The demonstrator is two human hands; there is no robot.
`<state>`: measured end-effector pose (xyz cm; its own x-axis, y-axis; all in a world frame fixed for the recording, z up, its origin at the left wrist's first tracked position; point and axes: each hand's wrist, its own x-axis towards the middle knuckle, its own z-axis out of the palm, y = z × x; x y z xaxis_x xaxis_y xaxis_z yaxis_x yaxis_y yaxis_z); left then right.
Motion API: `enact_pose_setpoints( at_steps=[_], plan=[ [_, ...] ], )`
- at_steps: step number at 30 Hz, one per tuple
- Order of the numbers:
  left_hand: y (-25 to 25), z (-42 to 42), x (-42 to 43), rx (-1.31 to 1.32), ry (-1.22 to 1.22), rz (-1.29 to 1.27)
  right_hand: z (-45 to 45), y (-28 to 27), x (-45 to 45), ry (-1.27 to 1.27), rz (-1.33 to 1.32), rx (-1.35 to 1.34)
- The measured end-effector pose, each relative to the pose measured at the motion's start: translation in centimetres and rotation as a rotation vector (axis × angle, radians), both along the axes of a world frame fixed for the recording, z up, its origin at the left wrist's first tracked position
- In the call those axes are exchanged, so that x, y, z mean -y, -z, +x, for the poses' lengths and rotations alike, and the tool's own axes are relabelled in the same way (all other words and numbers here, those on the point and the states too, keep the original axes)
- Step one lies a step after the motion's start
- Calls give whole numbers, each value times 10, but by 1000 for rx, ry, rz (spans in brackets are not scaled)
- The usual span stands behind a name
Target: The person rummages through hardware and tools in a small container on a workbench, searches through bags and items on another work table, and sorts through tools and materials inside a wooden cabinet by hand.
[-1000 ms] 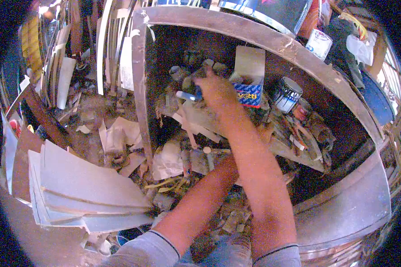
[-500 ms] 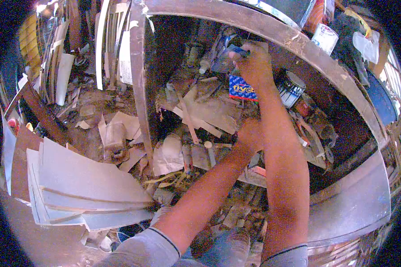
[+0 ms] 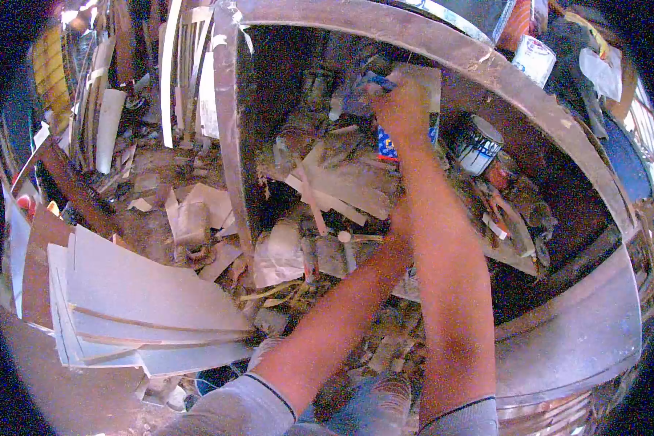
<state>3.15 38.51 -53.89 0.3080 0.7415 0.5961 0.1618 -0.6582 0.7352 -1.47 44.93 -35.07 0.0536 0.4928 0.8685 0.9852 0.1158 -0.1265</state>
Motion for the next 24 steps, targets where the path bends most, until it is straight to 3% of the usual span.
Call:
enact_pose_setpoints(
  at_steps=[7,10,13,16,19,22,24],
  plan=[
    [-8,-8,3,-46,42,42,8,15,-28,119,-113,-69],
    [-11,-15,8,-83,59,57,2,37,-28,41,-124,117],
    [-11,-18,12,-108,75,73,-10,44,-17,18,-232,168],
    [-9,-21,17,-135,96,86,-28,33,-12,93,-537,172],
    [-4,-23,24,-157,114,96,-54,34,6,28,-228,180],
    [-4,-22,23,-160,111,100,-83,28,12,-78,-177,263],
    [-9,-23,22,-160,106,99,-94,36,3,-292,-238,335]
  ],
)
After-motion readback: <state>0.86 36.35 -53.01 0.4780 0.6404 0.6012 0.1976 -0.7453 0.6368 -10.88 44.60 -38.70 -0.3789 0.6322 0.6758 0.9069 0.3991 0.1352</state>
